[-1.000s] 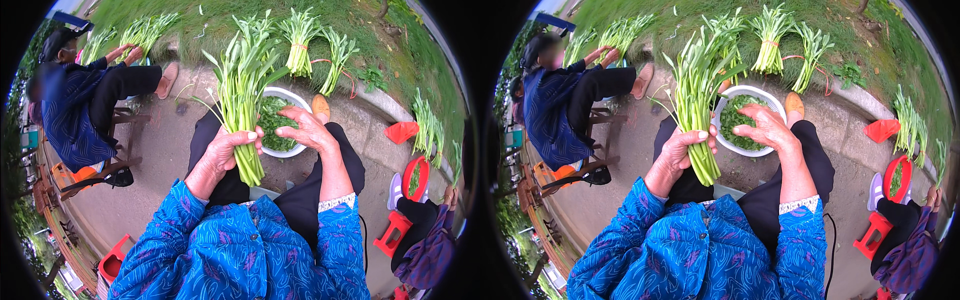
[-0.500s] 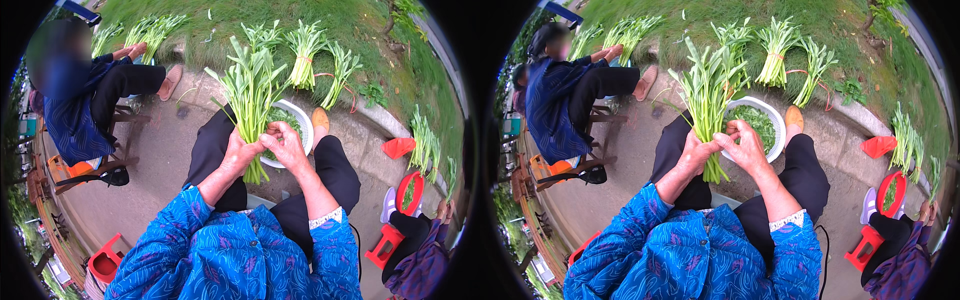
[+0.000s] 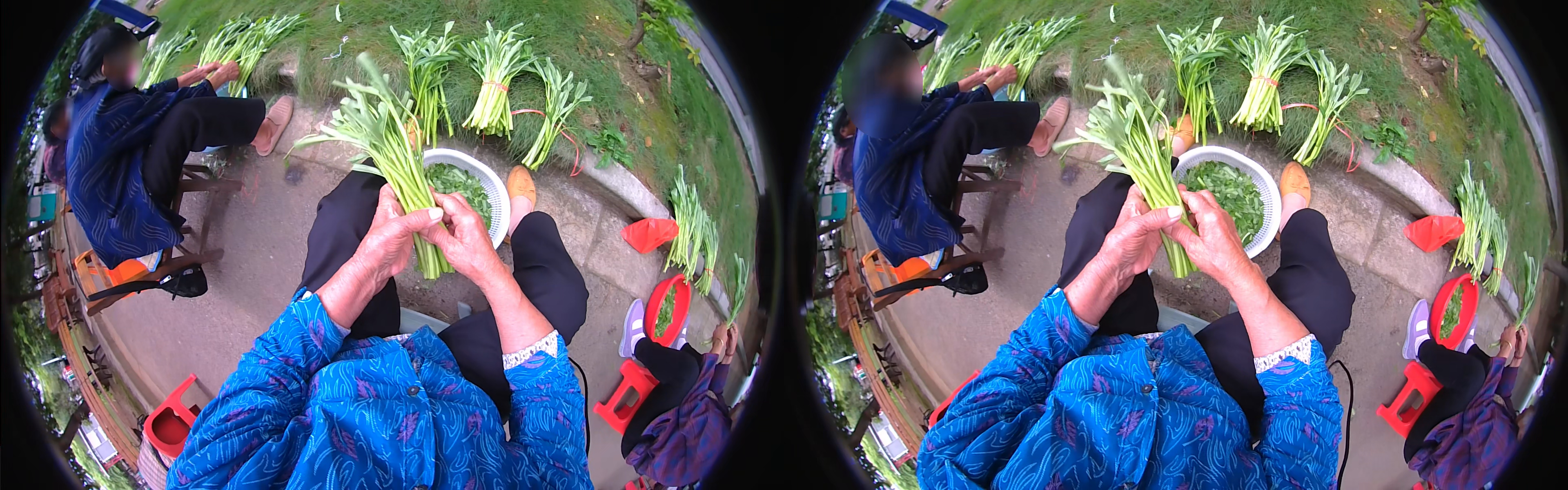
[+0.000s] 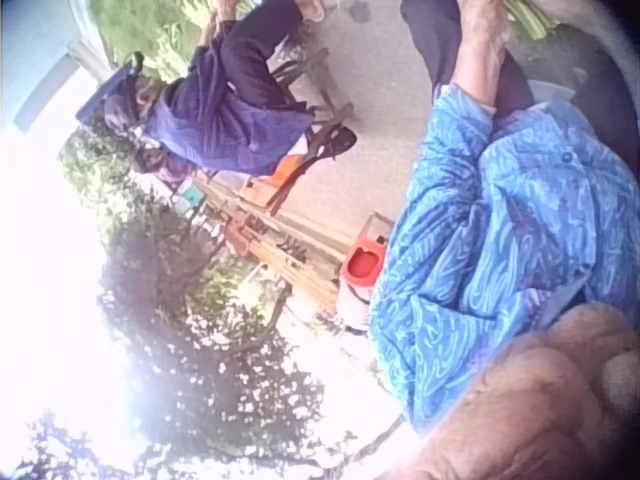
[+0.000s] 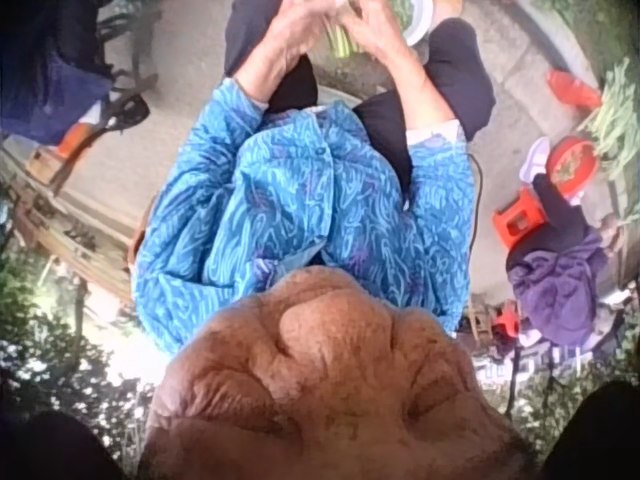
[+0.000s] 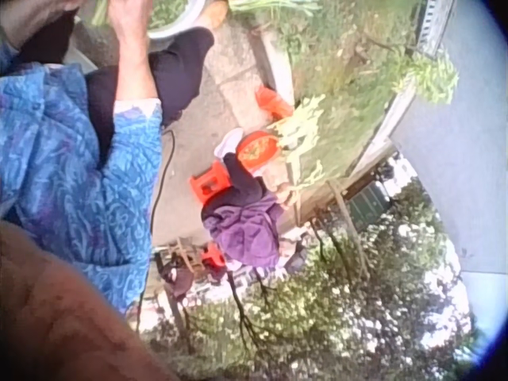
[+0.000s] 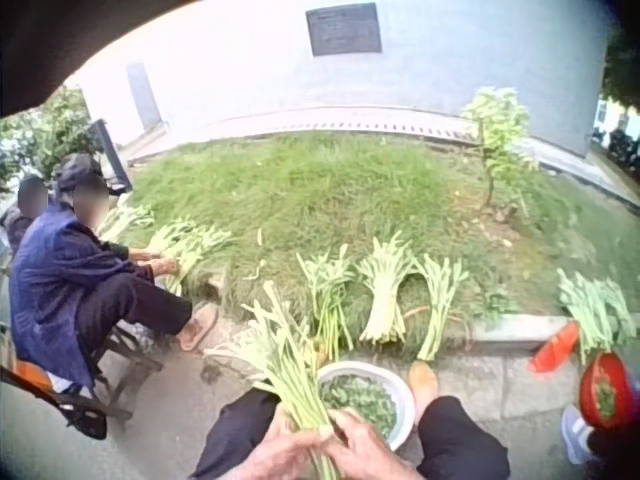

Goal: The person sorts and cleans bunches of leafy green vegetables by hand, removing individual leaves and placing them into a white bowl while sitting outdoors.

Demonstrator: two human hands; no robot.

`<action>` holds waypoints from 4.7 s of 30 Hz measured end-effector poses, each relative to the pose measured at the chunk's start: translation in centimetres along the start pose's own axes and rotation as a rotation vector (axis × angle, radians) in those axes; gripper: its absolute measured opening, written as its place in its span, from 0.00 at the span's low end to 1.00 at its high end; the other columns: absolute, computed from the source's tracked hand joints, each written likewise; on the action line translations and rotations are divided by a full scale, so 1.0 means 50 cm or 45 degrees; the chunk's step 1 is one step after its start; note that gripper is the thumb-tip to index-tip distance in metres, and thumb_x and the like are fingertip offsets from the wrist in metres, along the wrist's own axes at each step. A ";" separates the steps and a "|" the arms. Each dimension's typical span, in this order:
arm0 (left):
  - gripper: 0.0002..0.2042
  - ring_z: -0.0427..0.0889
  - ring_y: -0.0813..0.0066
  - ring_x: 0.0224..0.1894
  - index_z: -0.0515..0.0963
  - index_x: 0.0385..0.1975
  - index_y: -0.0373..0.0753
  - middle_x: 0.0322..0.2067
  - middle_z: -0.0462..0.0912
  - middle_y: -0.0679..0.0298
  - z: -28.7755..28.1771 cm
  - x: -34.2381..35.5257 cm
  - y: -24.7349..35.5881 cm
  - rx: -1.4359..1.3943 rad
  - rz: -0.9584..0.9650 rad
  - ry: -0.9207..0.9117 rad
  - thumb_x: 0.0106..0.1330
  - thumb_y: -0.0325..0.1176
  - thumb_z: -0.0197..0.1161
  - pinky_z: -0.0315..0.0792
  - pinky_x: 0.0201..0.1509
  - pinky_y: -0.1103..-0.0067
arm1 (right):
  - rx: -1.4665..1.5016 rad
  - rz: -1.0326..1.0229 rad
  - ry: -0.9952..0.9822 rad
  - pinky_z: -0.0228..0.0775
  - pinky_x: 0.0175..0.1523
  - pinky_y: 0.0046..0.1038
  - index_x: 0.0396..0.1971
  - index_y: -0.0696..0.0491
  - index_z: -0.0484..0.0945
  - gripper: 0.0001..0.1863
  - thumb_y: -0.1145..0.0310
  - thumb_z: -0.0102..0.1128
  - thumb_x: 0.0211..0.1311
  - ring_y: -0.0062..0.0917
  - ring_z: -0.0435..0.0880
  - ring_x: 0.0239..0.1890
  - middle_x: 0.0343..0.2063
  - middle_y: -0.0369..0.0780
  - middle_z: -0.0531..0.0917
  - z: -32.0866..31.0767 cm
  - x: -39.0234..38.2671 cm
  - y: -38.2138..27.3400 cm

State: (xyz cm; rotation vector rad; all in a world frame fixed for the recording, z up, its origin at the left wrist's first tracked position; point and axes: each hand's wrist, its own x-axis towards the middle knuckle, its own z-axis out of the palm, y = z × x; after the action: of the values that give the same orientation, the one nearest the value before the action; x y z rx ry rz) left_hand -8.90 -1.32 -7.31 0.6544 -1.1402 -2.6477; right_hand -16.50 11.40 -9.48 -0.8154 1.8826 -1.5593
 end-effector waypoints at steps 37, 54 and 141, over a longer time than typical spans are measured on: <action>0.29 0.80 0.65 0.48 0.64 0.58 0.34 0.45 0.79 0.55 0.001 0.012 -0.002 0.083 -0.010 0.060 0.55 0.25 0.68 0.76 0.57 0.68 | -0.230 -0.172 0.284 0.75 0.38 0.34 0.42 0.58 0.80 0.10 0.72 0.59 0.61 0.42 0.84 0.36 0.34 0.48 0.83 -0.005 0.004 -0.036; 0.22 0.83 0.65 0.30 0.66 0.47 0.33 0.32 0.79 0.57 -0.011 0.037 0.022 -0.114 0.022 0.075 0.50 0.16 0.61 0.83 0.34 0.69 | 0.512 0.228 0.090 0.67 0.34 0.17 0.39 0.59 0.78 0.13 0.63 0.52 0.69 0.15 0.78 0.28 0.28 0.35 0.81 -0.016 0.012 -0.006; 0.21 0.83 0.65 0.31 0.70 0.46 0.30 0.33 0.80 0.54 -0.017 0.103 0.058 -0.190 -0.485 0.379 0.48 0.17 0.60 0.82 0.39 0.66 | -1.698 0.204 0.118 0.73 0.49 0.39 0.33 0.49 0.80 0.09 0.75 0.57 0.51 0.41 0.80 0.44 0.37 0.45 0.80 -0.411 0.445 0.456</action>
State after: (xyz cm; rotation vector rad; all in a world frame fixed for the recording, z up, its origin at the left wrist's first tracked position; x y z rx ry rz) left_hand -13.10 -5.60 -7.38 1.2928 -0.7908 -2.7643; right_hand -48.84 11.16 -29.27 -1.0176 2.8806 -0.0406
